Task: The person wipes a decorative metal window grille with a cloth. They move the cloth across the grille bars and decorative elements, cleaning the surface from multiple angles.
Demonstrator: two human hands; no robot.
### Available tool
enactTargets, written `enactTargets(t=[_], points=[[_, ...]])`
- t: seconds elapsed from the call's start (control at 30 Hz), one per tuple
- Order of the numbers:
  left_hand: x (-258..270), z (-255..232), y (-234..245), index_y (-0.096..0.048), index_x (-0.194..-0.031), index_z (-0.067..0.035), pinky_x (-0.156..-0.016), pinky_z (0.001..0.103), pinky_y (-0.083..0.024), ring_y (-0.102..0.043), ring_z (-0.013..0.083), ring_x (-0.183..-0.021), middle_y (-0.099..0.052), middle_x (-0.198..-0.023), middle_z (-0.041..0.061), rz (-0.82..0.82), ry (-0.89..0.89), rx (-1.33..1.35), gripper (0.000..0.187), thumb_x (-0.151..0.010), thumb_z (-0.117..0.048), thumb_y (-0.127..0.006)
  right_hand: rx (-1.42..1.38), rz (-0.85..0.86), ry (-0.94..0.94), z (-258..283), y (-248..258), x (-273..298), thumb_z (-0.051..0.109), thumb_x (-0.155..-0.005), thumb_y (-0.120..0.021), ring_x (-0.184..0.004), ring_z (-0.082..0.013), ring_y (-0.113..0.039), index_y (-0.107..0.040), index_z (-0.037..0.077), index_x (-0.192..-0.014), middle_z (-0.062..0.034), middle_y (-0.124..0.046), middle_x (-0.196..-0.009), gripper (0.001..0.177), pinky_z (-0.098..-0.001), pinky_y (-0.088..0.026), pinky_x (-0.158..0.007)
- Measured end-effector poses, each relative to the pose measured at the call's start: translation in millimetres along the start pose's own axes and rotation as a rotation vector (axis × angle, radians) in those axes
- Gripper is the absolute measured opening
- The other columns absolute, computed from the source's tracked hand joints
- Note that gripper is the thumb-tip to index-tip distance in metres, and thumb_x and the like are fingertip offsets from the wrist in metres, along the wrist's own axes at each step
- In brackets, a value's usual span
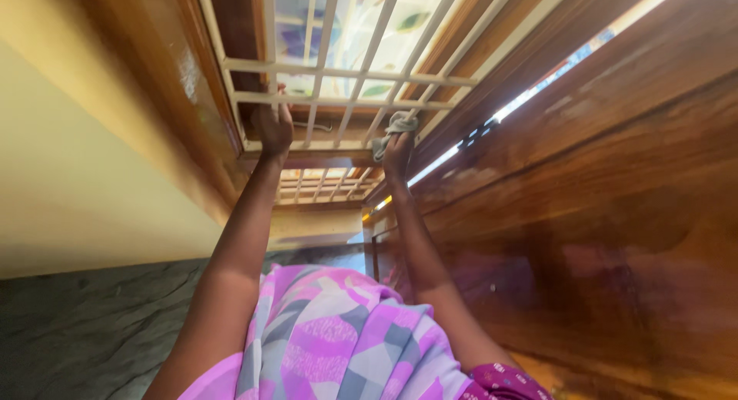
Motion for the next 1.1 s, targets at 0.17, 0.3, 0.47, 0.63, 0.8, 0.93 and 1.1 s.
enactTargets(t=[0.17,0.3,0.47,0.63,0.8,0.93,1.1], points=[[14.9,3.1,-2.3,-0.064,-0.111,-0.001,-0.075,0.034,-0.054,-0.067,0.0168,-0.081,-0.068,-0.092,0.008,0.072,0.069,0.142,0.017,-0.108,-0.011,-0.05,-0.241,-0.174,-0.039,-2.1,11.6,47.6,0.017,-0.107,-0.034,-0.088,-0.0244,-0.075,-0.058,-0.001,-0.132,-0.0186,-0.072,-0.117,0.039,-0.044,-0.064,-0.074],[30.8,4.3,7.7,-0.062,-0.105,-0.002,-0.078,0.038,-0.052,-0.065,0.0181,-0.085,-0.067,-0.091,0.008,0.141,0.051,0.023,0.018,-0.112,-0.014,-0.05,-0.257,-0.142,0.45,69.8,-8.5,52.0,0.013,-0.114,-0.039,-0.114,-0.0332,-0.061,-0.05,-0.008,-0.134,-0.0245,-0.06,-0.126,0.031,-0.0502,-0.052,-0.096],[23.7,9.6,9.0,-0.058,-0.113,-0.003,-0.077,0.038,-0.053,-0.066,0.0217,-0.083,-0.065,-0.089,0.01,0.311,-0.022,-0.021,0.017,-0.111,-0.012,-0.044,0.014,-0.158,0.413,83.5,-24.4,20.4,0.007,-0.103,-0.051,-0.098,-0.0321,-0.069,-0.062,-0.005,-0.116,-0.0207,-0.071,-0.103,0.021,-0.048,-0.054,-0.088],[24.4,7.4,10.5,-0.055,-0.116,-0.002,-0.074,0.04,-0.051,-0.066,0.0245,-0.08,-0.064,-0.084,0.01,0.336,-0.014,-0.136,0.014,-0.109,-0.01,-0.046,0.021,0.022,0.239,63.1,-30.9,50.6,0.007,-0.103,-0.048,-0.096,-0.0297,-0.071,-0.061,0.0,-0.117,-0.0158,-0.07,-0.101,0.021,-0.0441,-0.055,-0.087],[23.1,7.4,8.1,-0.056,-0.114,-0.005,-0.073,0.042,-0.051,-0.065,0.0271,-0.081,-0.065,-0.083,0.01,0.302,-0.134,-0.196,0.009,-0.112,-0.012,-0.051,-0.074,-0.187,0.488,115.2,-16.4,100.1,0.002,-0.096,-0.047,-0.102,-0.033,-0.069,-0.062,-0.002,-0.116,-0.0176,-0.068,-0.107,0.025,-0.0449,-0.053,-0.095],[31.0,5.4,10.1,-0.049,-0.123,-0.002,-0.071,0.04,-0.053,-0.066,0.0247,-0.077,-0.063,-0.089,0.012,0.314,-0.026,-0.059,0.018,-0.107,-0.009,-0.045,-0.108,-0.035,0.372,135.2,-52.0,66.5,0.008,-0.106,-0.049,-0.097,-0.0333,-0.066,-0.06,-0.004,-0.111,-0.0206,-0.063,-0.105,0.017,-0.0456,-0.052,-0.087],[24.2,-8.4,11.6,-0.051,-0.124,-0.003,-0.065,0.04,-0.052,-0.065,0.027,-0.071,-0.065,-0.089,0.013,0.299,-0.033,-0.148,0.017,-0.108,-0.009,-0.048,-0.028,0.017,0.358,110.3,-73.3,68.3,0.021,-0.107,-0.045,-0.086,-0.0264,-0.066,-0.059,-0.001,-0.11,-0.0159,-0.065,-0.098,0.027,-0.0415,-0.054,-0.074]])
Point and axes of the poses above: each hand's wrist, its own x-axis away from the middle knuckle, its own y-axis out of the back of the hand, z = x × y, the point moved 7 cm from there along -x, towards the middle knuckle
